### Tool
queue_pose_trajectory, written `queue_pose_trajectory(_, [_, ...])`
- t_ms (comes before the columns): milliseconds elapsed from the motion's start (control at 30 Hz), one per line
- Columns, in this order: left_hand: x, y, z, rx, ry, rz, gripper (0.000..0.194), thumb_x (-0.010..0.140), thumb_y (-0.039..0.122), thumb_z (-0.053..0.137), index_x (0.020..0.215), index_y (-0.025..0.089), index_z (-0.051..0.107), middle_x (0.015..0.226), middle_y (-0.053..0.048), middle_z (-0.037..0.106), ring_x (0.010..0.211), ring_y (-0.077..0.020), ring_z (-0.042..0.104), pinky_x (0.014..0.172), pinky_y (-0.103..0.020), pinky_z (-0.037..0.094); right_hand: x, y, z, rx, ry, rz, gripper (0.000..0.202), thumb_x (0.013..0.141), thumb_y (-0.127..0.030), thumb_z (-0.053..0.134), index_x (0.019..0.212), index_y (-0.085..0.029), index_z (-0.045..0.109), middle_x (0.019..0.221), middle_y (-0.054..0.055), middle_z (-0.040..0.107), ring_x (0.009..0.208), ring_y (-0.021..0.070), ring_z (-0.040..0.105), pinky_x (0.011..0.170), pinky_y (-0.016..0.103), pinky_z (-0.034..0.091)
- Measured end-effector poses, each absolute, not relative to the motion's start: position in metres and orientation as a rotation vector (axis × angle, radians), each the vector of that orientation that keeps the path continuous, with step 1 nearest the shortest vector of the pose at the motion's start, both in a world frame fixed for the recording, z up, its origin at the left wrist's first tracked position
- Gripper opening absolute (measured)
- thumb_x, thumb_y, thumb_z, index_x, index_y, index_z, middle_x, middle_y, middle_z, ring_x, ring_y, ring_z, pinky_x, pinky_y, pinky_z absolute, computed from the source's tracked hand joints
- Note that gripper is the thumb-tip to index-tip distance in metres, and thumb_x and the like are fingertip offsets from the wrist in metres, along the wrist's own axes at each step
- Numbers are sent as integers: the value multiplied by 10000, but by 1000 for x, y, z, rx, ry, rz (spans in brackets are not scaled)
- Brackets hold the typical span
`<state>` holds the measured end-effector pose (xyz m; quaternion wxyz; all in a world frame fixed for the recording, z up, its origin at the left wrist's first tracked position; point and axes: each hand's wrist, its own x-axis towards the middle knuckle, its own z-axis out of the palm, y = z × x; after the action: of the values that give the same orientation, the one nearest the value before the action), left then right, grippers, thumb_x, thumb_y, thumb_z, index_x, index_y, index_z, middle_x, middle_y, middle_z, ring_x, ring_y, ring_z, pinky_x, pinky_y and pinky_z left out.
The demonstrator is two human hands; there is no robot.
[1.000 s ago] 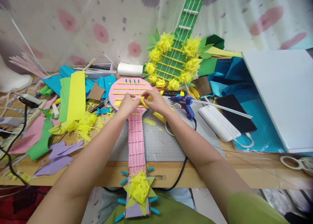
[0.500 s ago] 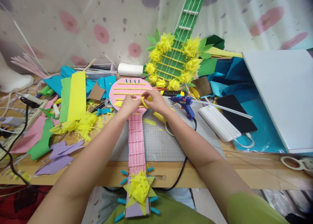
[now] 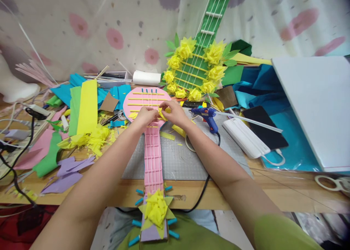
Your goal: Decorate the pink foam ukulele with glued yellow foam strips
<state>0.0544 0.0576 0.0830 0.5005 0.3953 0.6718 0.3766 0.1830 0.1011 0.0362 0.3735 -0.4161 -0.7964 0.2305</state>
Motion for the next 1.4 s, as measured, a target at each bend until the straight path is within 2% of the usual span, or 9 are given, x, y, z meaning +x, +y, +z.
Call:
queue_pose_trajectory(167, [55,50,91,850,1557,910,75,596,80,522,614,139,479,675,-68,637,520,-100,578,474,-204,397,183,102,34,-1057,-2041,583,192,699,-113,507,838,-214,592,799,4,660,882,196,534,864,350,375])
queue_pose_trajectory(333, [54,52,93,698,1490,909,93,625,57,488,696,112,512,639,-98,626,484,-78,531,389,-168,301,183,102,33,-1057,-2033,587,203,696,-113,505,846,-211,602,796,3,662,879,196,534,867,355,371])
queue_pose_trajectory(433, [50,54,95,600,1389,891,139,629,60,472,743,128,512,623,-80,609,448,-69,482,383,-171,336,183,101,33,-1059,-2024,596,195,698,-121,506,841,-211,604,802,6,660,876,195,534,864,355,377])
queue_pose_trajectory(600, [43,53,103,347,1131,952,376,635,40,480,1005,104,509,835,-111,635,627,-107,632,468,-160,482,182,101,34,-1082,-2033,598,174,696,-130,515,821,-220,596,844,14,655,887,201,532,845,359,392])
queue_pose_trajectory(767, [48,50,114,118,940,1062,607,636,-8,417,1234,92,401,1098,-169,591,774,-132,677,534,-150,543,182,100,36,-1075,-2047,579,152,700,-122,513,792,-216,590,823,12,644,866,193,531,839,346,390])
queue_pose_trajectory(933, [56,43,117,-76,864,1173,721,644,-33,360,1345,114,272,1211,-180,529,772,-121,682,481,-140,536,182,99,38,-1062,-2045,604,185,688,-96,502,800,-206,599,815,10,647,855,183,531,855,341,382])
queue_pose_trajectory(1167, [47,34,122,17,905,1282,688,644,-20,376,1308,150,328,1261,-180,483,837,-137,678,508,-156,539,182,101,34,-1018,-1952,674,156,726,-162,502,844,-211,592,870,17,658,898,183,551,860,357,405])
queue_pose_trajectory(1267, [35,36,129,211,1106,1357,580,655,9,378,1211,170,413,1212,-140,514,870,-130,669,539,-154,533,184,105,33,-967,-1839,753,141,762,-226,490,857,-208,593,929,28,659,896,168,578,861,348,425])
queue_pose_trajectory(1400, [26,40,122,566,1381,1566,378,693,76,388,1033,210,483,1106,-62,591,932,-131,644,637,-185,532,190,105,37,-987,-1806,740,149,760,-223,477,850,-200,594,876,32,663,874,170,593,868,358,427])
